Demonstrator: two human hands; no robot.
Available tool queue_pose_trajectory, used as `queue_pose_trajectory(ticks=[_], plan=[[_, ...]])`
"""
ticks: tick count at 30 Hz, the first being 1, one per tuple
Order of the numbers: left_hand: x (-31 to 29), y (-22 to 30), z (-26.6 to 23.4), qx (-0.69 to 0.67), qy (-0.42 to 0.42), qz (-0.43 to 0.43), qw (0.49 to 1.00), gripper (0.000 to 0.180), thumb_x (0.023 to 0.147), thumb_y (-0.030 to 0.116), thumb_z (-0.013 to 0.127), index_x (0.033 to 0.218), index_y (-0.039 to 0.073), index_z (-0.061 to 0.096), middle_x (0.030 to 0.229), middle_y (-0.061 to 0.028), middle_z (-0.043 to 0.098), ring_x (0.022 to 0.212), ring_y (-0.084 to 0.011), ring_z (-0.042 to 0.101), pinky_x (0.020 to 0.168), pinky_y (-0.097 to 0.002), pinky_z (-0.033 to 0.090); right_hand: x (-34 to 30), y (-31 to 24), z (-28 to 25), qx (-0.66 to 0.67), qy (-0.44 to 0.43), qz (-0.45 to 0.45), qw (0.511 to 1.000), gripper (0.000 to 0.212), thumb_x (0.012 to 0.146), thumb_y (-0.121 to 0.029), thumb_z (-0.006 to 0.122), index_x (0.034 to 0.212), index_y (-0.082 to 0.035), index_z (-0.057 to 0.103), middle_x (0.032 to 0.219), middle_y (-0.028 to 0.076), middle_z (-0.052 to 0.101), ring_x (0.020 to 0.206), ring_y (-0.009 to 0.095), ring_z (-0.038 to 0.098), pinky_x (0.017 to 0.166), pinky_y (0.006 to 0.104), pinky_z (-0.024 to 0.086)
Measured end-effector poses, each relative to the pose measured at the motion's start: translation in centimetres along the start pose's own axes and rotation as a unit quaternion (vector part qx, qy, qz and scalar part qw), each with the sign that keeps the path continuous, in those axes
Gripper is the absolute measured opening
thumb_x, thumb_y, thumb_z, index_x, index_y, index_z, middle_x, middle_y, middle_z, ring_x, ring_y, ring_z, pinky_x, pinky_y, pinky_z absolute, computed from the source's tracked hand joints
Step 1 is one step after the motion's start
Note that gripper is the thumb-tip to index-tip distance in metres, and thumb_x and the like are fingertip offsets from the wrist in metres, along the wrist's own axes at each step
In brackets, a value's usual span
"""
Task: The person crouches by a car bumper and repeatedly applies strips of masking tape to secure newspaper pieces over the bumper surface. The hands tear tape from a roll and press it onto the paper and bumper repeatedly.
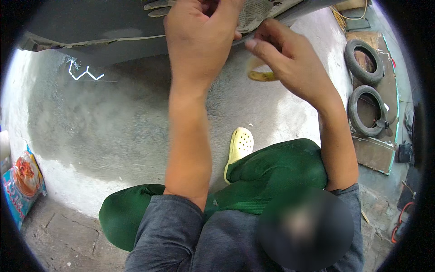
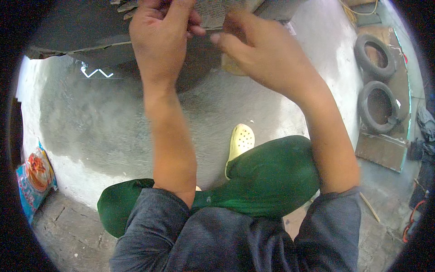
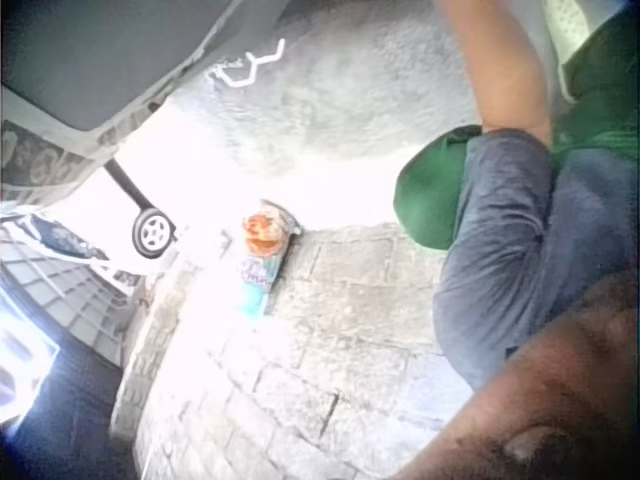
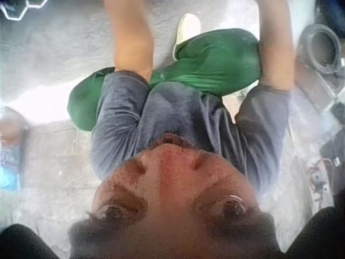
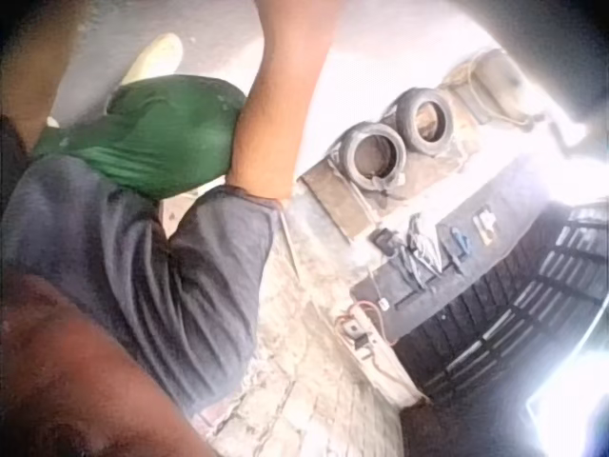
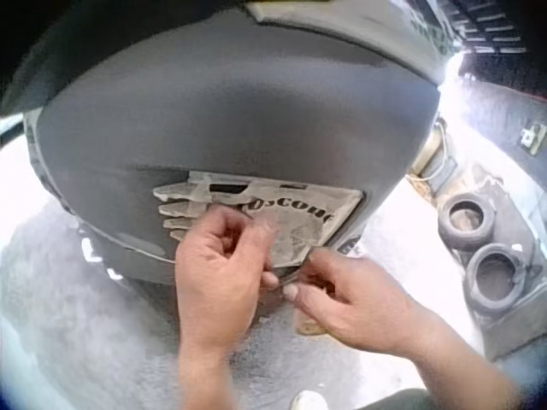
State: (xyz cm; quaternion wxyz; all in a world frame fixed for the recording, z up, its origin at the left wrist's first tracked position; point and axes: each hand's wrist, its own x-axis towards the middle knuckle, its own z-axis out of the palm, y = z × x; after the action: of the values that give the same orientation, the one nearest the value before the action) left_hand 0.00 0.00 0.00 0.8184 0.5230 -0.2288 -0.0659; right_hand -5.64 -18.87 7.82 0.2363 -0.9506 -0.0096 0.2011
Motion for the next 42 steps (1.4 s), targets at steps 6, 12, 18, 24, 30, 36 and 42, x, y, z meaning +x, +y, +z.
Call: queue_pose_trajectory(ticks=[6,12,18,24,30,36,42], plan=[[-2.6,-1.0,-0.9,0.212,-0.005,-0.097,0.972,0.026,0.087,0.025,0.078,0.098,0.002,0.073,0.081,-0.0031,0.069,0.075,-0.0117,0.063,0.07,-0.0288,0.052,0.1,2.4,2.9,0.245,0.057,-0.212,0.944,0.044,0.09,-0.003,0.063,0.134,0.002,0.058,0.119,0.008,0.066,0.114,0.016,0.062,0.1,0.0309,0.048],[-3.7,-0.5,-0.3,0.091,0.037,-0.053,0.994,0.018,0.09,0.014,0.075,0.098,-0.002,0.072,0.084,-0.0034,0.071,0.076,-0.0105,0.065,0.07,-0.0248,0.052,-1.5,-0.4,1.1,0.091,0.078,-0.144,0.982,0.043,0.095,-0.007,0.068,0.135,0.004,0.056,0.101,0.006,0.07,0.093,0.014,0.068,0.082,0.0275,0.055],[-3.7,-0.2,-0.7,0.079,0.028,-0.063,0.994,0.017,0.092,0.011,0.076,0.105,0.001,0.072,0.095,-0.0009,0.072,0.087,-0.0078,0.065,0.08,-0.0235,0.052,-1.7,-1.2,1.9,0.177,0.078,-0.132,0.972,0.038,0.101,-0.012,0.066,0.133,0.006,0.056,0.096,0.008,0.07,0.085,0.013,0.068,0.075,0.0257,0.055],[-3.9,-1.8,-0.7,0.011,0.056,-0.073,0.996,0.019,0.089,0.013,0.074,0.099,-0.003,0.074,0.087,-0.0059,0.073,0.077,-0.0108,0.066,0.072,-0.0256,0.054,-1.5,-1.4,2.4,0.105,0.091,-0.133,0.981,0.032,0.1,-0.009,0.065,0.129,0.005,0.059,0.099,0.009,0.072,0.084,0.013,0.069,0.074,0.0274,0.056],[-4.0,-3.4,-0.3,-0.023,0.036,-0.11,0.993,0.022,0.09,0.016,0.076,0.104,-0.002,0.073,0.095,-0.005,0.073,0.084,-0.0116,0.068,0.074,-0.0272,0.056,-1.5,-1.0,2.2,0.056,0.093,-0.123,0.987,0.03,0.098,-0.005,0.065,0.127,0.005,0.061,0.104,0.013,0.072,0.087,0.017,0.071,0.075,0.0308,0.058],[-3.9,-4.0,1.0,-0.03,0.08,-0.073,0.994,0.021,0.087,0.015,0.075,0.097,-0.003,0.073,0.082,-0.0074,0.073,0.07,-0.0139,0.068,0.066,-0.0279,0.056,-1.7,-1.0,2.2,0.034,0.109,-0.096,0.989,0.031,0.099,-0.004,0.065,0.127,0.006,0.06,0.102,0.013,0.073,0.087,0.016,0.07,0.077,0.0306,0.058],[-3.9,-4.4,1.0,-0.055,0.076,-0.055,0.994,0.018,0.087,0.014,0.073,0.094,-0.002,0.072,0.081,-0.0086,0.073,0.068,-0.0145,0.068,0.065,-0.0301,0.056,-1.9,-1.5,1.9,-0.007,0.115,-0.098,0.989,0.029,0.098,-0.002,0.065,0.126,0.005,0.062,0.108,0.017,0.073,0.092,0.021,0.074,0.08,0.034,0.06]])
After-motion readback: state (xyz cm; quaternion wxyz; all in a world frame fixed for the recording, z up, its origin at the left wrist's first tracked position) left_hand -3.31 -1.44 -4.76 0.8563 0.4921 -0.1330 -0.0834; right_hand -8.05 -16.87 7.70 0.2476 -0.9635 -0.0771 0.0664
